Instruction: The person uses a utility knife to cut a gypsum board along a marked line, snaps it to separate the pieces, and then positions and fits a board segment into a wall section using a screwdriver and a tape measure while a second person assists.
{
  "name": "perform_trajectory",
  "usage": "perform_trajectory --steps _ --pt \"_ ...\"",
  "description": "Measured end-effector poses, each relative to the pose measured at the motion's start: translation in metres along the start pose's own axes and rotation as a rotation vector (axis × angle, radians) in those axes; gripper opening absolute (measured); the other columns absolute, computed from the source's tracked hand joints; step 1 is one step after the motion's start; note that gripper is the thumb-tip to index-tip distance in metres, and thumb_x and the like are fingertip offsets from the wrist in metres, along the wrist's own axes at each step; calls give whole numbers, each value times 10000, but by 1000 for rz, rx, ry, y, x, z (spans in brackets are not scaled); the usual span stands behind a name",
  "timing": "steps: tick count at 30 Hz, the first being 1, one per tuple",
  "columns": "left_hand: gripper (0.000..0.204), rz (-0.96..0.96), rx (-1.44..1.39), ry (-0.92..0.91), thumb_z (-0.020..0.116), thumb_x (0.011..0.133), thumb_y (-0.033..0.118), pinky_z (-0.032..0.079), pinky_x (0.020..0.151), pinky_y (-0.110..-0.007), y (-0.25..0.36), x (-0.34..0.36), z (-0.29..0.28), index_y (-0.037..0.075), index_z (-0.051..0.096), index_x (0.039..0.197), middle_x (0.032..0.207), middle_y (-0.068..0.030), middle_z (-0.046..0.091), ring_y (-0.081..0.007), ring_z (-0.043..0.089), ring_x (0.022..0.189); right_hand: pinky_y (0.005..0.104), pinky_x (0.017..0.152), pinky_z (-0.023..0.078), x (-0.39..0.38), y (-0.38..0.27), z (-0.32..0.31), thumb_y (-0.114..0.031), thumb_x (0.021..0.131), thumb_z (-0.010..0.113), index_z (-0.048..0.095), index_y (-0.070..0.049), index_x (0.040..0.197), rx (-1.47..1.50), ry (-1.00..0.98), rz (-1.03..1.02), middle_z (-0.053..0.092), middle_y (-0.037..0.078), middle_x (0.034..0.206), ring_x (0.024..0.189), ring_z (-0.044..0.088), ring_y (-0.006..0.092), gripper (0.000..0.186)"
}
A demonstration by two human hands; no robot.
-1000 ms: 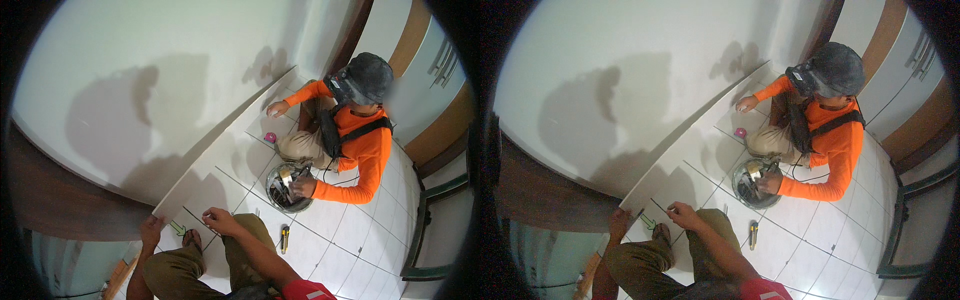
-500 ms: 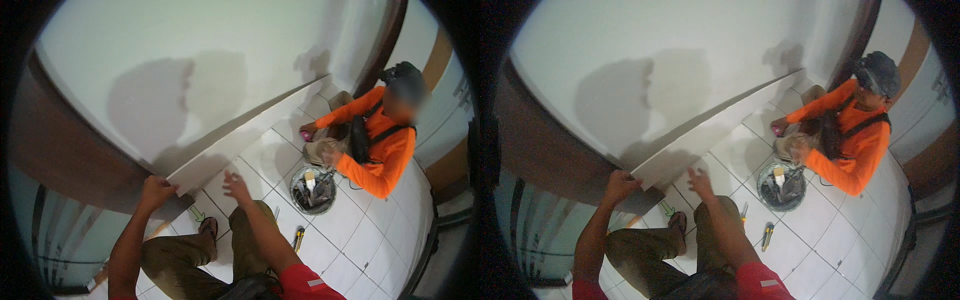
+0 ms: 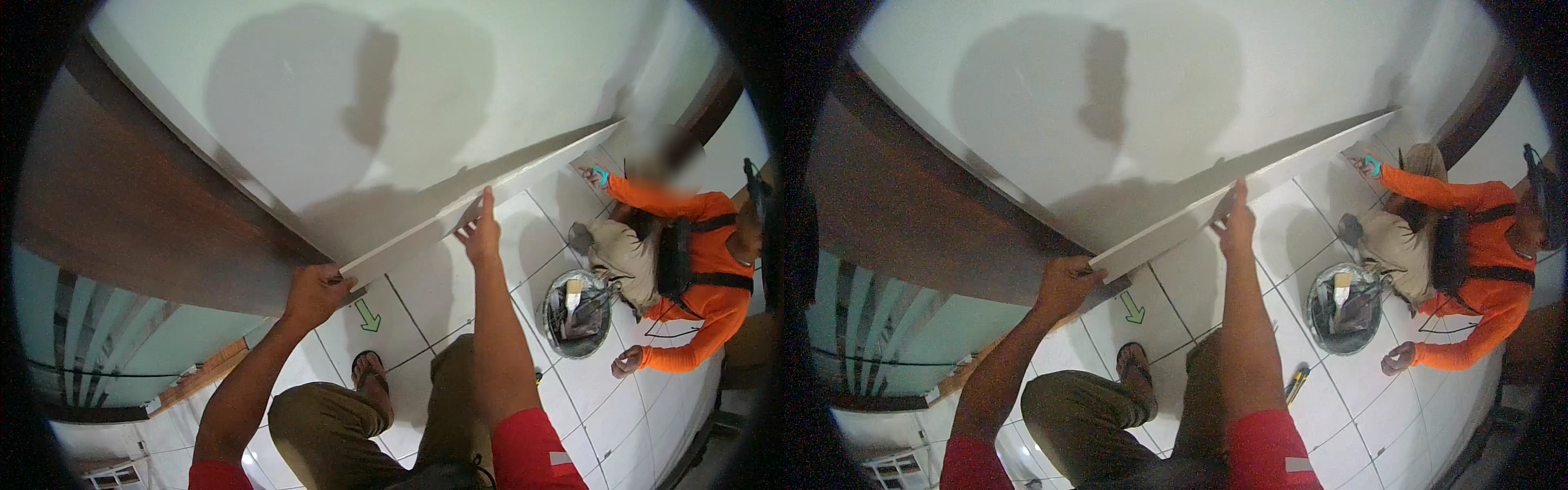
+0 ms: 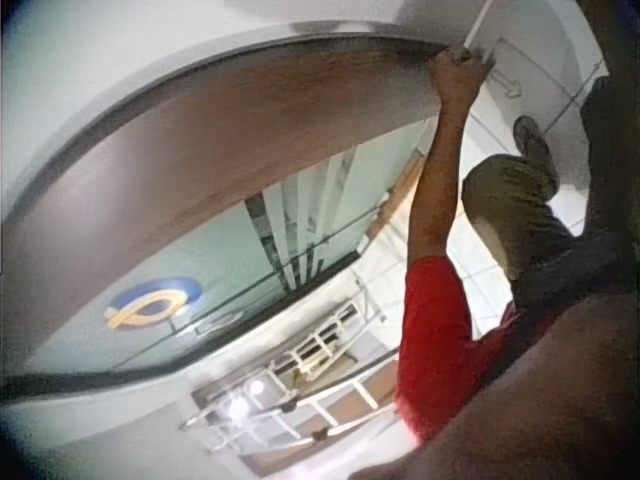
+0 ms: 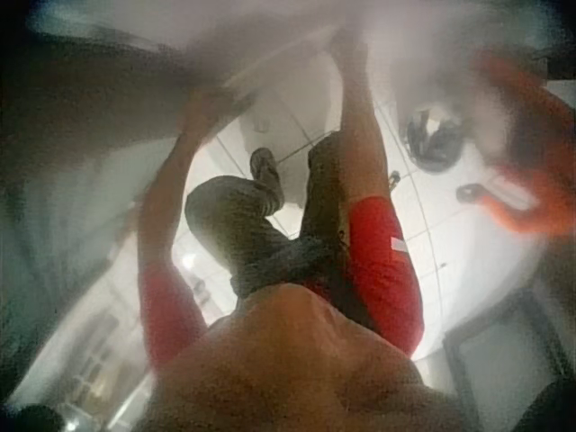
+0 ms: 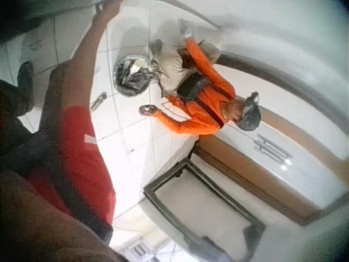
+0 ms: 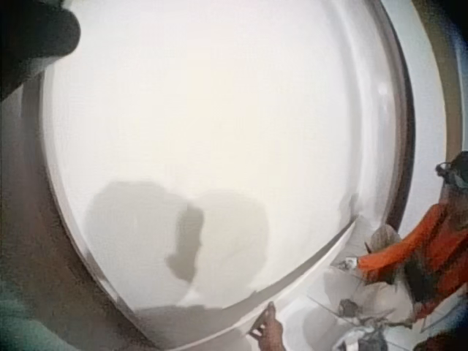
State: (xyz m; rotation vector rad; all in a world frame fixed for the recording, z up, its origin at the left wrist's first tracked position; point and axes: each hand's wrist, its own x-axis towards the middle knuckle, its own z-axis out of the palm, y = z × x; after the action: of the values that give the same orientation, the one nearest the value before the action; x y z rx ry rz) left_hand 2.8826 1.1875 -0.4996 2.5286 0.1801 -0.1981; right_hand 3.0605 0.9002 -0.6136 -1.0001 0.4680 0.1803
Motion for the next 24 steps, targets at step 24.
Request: perform_trajectory --steps 24 --pt "333 114 197 95 678 1000 200 592 765 -456 29 -1 -39 68 625 1301 1086 -179 730 -369 741 904 451 926 558 26 -26 52 -747 878 628 398 224 1369 -27 56 -279 561 227 1131 1017 637 333 1112"
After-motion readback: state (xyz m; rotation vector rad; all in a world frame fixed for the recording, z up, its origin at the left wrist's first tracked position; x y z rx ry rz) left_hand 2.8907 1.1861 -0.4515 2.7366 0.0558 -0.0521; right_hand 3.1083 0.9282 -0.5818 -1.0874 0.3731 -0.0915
